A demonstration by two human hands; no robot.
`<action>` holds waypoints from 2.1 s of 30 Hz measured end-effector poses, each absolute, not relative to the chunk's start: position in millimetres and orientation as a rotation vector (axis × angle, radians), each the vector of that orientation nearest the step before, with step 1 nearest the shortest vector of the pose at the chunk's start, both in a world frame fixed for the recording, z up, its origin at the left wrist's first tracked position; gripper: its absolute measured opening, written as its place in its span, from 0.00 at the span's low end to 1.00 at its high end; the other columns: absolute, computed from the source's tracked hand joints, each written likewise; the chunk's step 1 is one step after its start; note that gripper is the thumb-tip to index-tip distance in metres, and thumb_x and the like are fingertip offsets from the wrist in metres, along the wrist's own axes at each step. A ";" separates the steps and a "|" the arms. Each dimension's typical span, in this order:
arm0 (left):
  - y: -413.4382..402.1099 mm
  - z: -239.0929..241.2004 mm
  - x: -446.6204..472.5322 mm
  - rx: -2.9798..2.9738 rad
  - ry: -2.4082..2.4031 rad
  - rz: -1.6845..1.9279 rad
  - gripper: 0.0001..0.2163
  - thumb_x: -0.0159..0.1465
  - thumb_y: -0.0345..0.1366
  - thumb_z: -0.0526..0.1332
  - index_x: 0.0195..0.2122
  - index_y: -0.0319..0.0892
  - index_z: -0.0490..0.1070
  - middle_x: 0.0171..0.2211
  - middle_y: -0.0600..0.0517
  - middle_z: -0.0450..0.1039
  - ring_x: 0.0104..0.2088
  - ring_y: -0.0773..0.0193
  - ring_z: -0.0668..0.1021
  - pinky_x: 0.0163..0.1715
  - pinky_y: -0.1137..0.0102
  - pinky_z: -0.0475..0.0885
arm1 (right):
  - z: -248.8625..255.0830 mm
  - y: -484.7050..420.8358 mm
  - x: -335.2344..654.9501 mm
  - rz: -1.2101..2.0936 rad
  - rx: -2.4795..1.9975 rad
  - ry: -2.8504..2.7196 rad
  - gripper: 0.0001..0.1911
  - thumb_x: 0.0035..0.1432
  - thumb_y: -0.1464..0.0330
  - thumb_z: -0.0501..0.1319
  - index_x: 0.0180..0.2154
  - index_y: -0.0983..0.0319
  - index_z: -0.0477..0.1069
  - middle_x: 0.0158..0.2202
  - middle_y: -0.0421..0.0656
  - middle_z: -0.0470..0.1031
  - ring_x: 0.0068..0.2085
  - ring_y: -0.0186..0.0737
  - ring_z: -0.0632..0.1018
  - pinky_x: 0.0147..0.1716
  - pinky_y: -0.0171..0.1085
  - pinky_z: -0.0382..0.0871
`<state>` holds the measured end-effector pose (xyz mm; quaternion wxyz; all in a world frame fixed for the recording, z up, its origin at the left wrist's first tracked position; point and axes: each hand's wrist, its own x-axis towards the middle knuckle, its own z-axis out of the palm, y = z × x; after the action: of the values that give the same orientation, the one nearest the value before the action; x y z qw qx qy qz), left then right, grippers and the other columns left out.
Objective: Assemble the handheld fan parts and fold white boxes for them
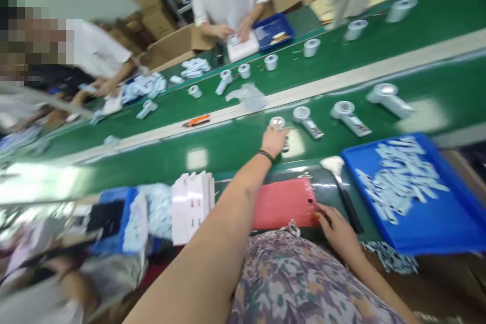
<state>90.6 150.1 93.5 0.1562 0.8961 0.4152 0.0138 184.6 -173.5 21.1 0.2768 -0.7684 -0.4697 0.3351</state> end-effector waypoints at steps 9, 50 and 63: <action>-41.0 105.6 -167.5 2.216 1.888 0.329 0.31 0.65 0.39 0.68 0.68 0.47 0.63 0.72 0.37 0.58 0.74 0.36 0.56 0.68 0.37 0.60 | 66.3 -34.7 98.2 1.322 -1.590 -1.739 0.19 0.63 0.64 0.55 0.51 0.56 0.77 0.51 0.49 0.82 0.50 0.53 0.82 0.50 0.49 0.77; -80.4 205.0 -209.8 1.744 1.130 0.372 0.30 0.64 0.53 0.66 0.65 0.50 0.70 0.55 0.45 0.79 0.56 0.46 0.79 0.59 0.56 0.71 | 143.1 -54.6 65.0 2.129 -1.238 -1.214 0.19 0.44 0.63 0.72 0.40 0.59 0.78 0.33 0.44 0.80 0.35 0.46 0.79 0.31 0.39 0.71; -47.1 205.0 -195.1 1.553 1.140 0.742 0.43 0.56 0.51 0.73 0.71 0.45 0.59 0.69 0.40 0.64 0.69 0.38 0.66 0.70 0.45 0.58 | 200.8 -41.1 50.8 0.805 -1.015 -1.518 0.16 0.67 0.61 0.65 0.55 0.54 0.75 0.51 0.48 0.80 0.51 0.48 0.79 0.51 0.49 0.76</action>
<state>-195.1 -47.1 205.0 0.5128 0.6458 0.4740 0.3086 50.8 -41.1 200.8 0.5421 -0.4274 -0.6392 0.3389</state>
